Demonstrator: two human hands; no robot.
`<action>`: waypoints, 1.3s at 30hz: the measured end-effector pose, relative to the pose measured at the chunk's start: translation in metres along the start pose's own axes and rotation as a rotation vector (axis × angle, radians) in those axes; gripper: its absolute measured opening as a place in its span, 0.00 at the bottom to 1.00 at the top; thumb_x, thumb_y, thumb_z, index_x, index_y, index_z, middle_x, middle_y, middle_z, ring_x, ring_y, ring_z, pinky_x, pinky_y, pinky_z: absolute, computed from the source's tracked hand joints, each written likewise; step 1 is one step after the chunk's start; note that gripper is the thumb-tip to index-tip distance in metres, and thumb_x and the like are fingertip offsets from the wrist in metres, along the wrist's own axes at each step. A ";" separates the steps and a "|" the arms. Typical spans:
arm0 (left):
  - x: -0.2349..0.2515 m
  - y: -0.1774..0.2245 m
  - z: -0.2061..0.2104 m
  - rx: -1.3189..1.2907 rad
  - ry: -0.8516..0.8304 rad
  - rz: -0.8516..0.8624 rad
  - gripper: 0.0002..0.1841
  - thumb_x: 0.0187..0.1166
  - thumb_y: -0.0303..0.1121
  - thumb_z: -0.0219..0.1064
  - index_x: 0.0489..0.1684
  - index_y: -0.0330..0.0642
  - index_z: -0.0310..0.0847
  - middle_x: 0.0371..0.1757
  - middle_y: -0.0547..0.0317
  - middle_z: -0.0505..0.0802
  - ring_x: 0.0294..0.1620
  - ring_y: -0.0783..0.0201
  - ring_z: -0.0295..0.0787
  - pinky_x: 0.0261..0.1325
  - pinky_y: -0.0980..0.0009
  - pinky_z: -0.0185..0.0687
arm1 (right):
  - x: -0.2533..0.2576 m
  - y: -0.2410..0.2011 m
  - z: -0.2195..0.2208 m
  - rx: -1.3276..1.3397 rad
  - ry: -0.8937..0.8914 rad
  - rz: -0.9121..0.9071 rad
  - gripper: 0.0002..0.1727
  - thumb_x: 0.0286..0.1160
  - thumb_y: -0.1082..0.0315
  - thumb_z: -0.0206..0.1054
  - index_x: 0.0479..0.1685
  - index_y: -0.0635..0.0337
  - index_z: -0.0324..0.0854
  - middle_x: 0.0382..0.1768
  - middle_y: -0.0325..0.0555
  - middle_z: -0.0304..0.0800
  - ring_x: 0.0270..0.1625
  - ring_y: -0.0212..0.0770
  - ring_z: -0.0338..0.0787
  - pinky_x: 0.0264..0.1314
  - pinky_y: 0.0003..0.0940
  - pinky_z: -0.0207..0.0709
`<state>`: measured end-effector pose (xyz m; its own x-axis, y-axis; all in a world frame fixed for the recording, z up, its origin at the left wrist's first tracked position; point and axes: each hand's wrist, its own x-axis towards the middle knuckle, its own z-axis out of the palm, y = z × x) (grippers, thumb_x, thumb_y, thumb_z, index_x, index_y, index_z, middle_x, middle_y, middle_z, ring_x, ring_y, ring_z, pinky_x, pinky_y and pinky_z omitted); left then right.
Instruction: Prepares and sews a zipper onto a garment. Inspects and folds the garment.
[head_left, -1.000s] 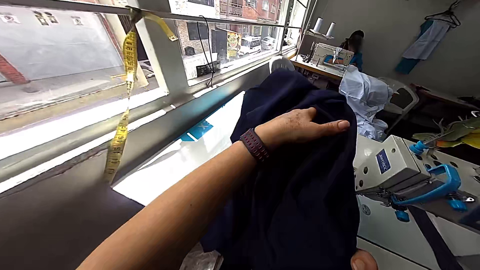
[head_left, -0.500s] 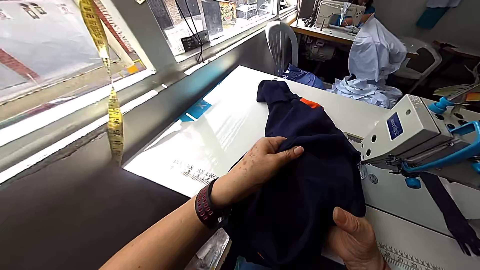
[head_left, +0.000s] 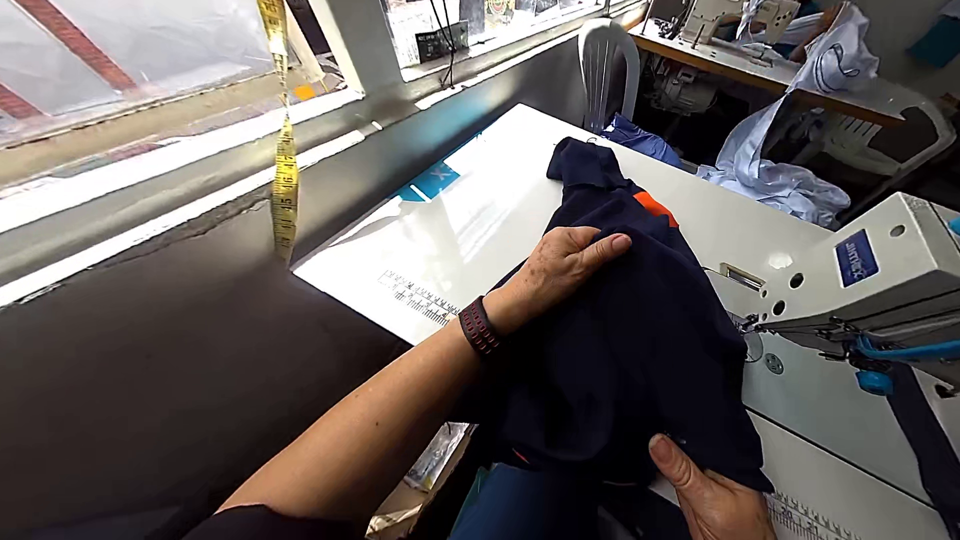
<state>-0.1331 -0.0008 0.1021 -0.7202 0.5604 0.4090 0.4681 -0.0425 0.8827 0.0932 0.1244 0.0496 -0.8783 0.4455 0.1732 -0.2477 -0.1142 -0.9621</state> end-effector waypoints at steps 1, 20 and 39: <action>-0.001 0.004 -0.001 -0.078 -0.022 -0.043 0.22 0.90 0.38 0.57 0.16 0.47 0.76 0.14 0.73 0.78 0.17 0.82 0.73 0.22 0.82 0.66 | 0.000 -0.003 -0.002 0.087 -0.053 0.068 0.16 0.60 0.68 0.83 0.50 0.47 0.92 0.49 0.30 0.98 0.55 0.26 0.94 0.65 0.26 0.87; 0.000 -0.001 -0.005 0.028 0.173 -0.012 0.22 0.84 0.41 0.67 0.13 0.48 0.73 0.11 0.73 0.72 0.13 0.81 0.66 0.19 0.82 0.58 | -0.002 0.002 0.006 0.431 0.214 0.134 0.16 0.62 0.61 0.83 0.49 0.54 0.90 0.46 0.43 0.98 0.52 0.36 0.97 0.60 0.38 0.91; 0.038 0.005 -0.002 0.385 0.126 -0.062 0.20 0.80 0.44 0.71 0.19 0.40 0.80 0.19 0.64 0.77 0.24 0.69 0.72 0.32 0.67 0.66 | -0.002 0.024 0.036 -0.374 0.033 -0.408 0.09 0.78 0.54 0.71 0.53 0.31 0.87 0.50 0.10 0.93 0.58 0.12 0.88 0.65 0.14 0.81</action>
<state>-0.1592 0.0193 0.1225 -0.7991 0.4456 0.4035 0.5617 0.3142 0.7653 0.0749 0.0890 0.0338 -0.7265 0.4162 0.5468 -0.3981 0.3937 -0.8286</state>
